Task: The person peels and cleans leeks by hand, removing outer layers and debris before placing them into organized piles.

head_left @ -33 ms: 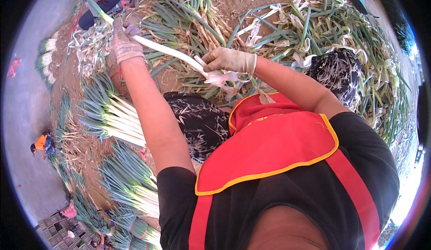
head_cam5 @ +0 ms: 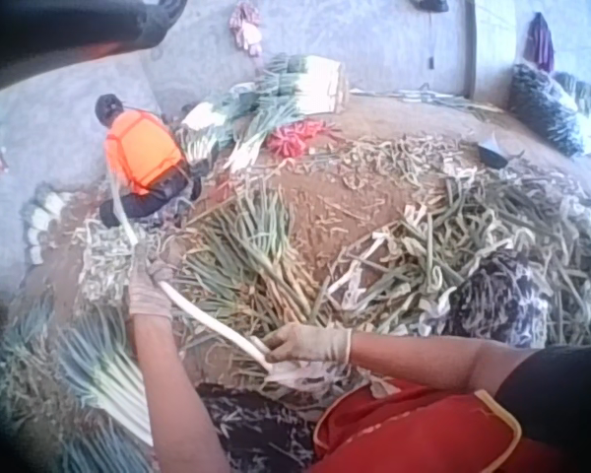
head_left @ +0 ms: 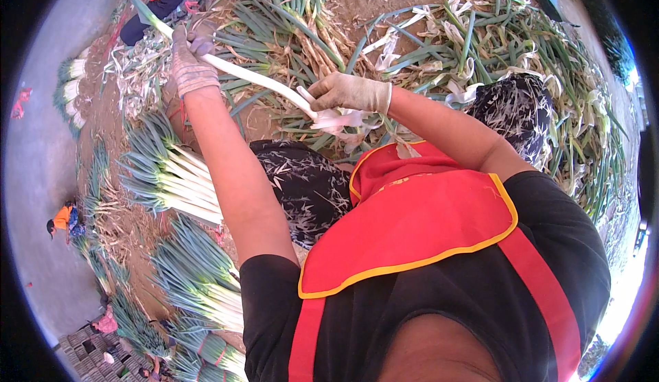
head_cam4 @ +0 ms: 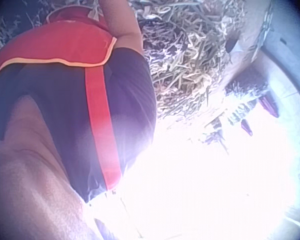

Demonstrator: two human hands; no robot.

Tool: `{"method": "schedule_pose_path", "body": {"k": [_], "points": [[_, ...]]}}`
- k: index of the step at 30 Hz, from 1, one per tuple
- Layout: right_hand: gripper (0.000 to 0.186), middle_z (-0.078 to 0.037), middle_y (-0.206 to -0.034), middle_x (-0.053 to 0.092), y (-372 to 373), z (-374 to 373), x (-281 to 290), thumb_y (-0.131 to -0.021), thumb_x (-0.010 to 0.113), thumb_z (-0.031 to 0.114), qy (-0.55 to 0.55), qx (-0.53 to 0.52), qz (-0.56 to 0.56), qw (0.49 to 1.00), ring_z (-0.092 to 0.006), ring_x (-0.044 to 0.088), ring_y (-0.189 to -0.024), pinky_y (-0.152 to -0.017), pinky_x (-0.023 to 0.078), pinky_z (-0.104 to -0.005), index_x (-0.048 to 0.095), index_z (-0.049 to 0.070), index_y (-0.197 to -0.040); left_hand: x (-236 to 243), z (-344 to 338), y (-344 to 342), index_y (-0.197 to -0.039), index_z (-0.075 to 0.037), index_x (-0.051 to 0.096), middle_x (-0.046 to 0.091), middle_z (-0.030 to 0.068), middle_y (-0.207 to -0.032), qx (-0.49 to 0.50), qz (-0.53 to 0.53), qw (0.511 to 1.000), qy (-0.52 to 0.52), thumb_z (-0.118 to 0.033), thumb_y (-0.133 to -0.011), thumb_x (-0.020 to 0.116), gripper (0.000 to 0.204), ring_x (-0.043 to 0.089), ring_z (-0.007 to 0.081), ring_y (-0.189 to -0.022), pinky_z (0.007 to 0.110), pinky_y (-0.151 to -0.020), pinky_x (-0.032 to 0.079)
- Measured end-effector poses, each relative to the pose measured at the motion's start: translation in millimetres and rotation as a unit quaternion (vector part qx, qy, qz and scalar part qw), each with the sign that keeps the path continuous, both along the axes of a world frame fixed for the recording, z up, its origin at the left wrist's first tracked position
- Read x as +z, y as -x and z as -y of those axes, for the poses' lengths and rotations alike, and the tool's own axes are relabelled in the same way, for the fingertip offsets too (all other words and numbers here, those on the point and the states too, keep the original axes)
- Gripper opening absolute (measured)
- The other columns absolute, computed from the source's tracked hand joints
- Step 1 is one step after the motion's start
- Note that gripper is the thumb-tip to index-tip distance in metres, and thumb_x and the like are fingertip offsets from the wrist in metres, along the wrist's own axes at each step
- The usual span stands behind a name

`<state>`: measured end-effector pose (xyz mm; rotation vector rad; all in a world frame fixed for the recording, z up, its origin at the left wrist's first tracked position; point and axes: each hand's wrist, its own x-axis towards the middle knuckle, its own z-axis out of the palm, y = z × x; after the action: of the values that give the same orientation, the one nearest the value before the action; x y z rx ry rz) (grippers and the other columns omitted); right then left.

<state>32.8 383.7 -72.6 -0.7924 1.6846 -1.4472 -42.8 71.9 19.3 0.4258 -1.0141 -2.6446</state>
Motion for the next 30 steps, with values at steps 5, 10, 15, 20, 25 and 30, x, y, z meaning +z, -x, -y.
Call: {"method": "schedule_pose_path", "body": {"k": [5,10,15,20,25,30], "points": [[0.039,-0.004,-0.091,0.067,-1.3,-3.9,3.2,-0.082,0.066,0.017,0.022,-0.009,0.037,0.999,-0.0094,0.058,-0.081,-0.076,0.047,-0.0259,0.063,-0.002,-0.115,3.4,4.7,0.2,-0.063,-0.012,0.041,0.033,-0.0066,-0.053,-0.109,-0.111,0.984,-0.084,-0.027,-0.091,0.061,0.038,0.028,0.0035,-0.038,0.02,-0.034,0.026],[0.041,-0.007,-0.094,0.067,-0.8,-5.7,-2.3,-0.082,0.066,0.015,0.088,-0.009,0.184,0.979,-0.0098,0.06,-0.081,-0.075,0.048,-0.0247,0.061,-0.007,-0.117,-6.4,15.2,-1.8,-0.088,-0.007,0.054,0.035,-0.0065,-0.056,-0.279,-0.285,0.898,-0.186,-0.032,-0.096,0.052,0.027,0.033,0.0024,-0.039,0.018,-0.033,0.03],[0.044,-0.01,-0.095,0.066,1.1,-11.2,-19.7,-0.084,0.066,0.012,0.16,0.025,0.289,0.943,-0.0109,0.062,-0.078,-0.072,0.051,-0.0245,0.054,-0.011,-0.12,3.6,5.0,-5.8,-0.109,-0.008,0.059,0.041,-0.0045,-0.062,-0.246,-0.289,0.91,-0.167,-0.038,-0.096,0.049,0.034,0.033,0.0035,-0.041,0.019,-0.034,0.03],[0.033,-0.006,-0.089,0.065,-8.3,-9.5,3.0,-0.082,0.068,0.013,0.14,-0.003,0.323,0.936,-0.0099,0.061,-0.076,-0.068,0.049,-0.0233,0.062,-0.006,-0.107,-22.6,31.7,-4.6,-0.114,-0.009,0.057,0.041,-0.0048,-0.066,-0.091,-0.139,0.986,0.014,-0.048,-0.088,0.059,0.047,0.038,0.0066,-0.047,0.025,-0.043,0.038],[0.027,0.003,-0.075,0.059,-1.1,-14.5,-2.0,-0.084,0.066,0.02,0.093,0.01,0.227,0.969,-0.0061,0.051,-0.064,-0.055,0.039,-0.0219,0.065,-0.001,-0.1,-10.4,6.3,-3.3,-0.116,-0.01,0.057,0.044,-0.0035,-0.065,-0.085,-0.199,0.976,0.009,-0.053,-0.09,0.051,0.051,0.031,0.0054,-0.042,0.019,-0.037,0.026],[0.032,0.0,-0.084,0.061,-6.4,-16.9,12.3,-0.087,0.063,0.021,0.027,0.046,0.093,0.994,-0.0077,0.055,-0.075,-0.068,0.046,-0.0251,0.061,-0.003,-0.108,-6.4,21.6,-8.6,-0.117,-0.011,0.054,0.04,-0.0049,-0.064,-0.163,-0.269,0.948,0.051,-0.05,-0.086,0.059,0.051,0.035,0.005,-0.045,0.018,-0.039,0.031]]}}
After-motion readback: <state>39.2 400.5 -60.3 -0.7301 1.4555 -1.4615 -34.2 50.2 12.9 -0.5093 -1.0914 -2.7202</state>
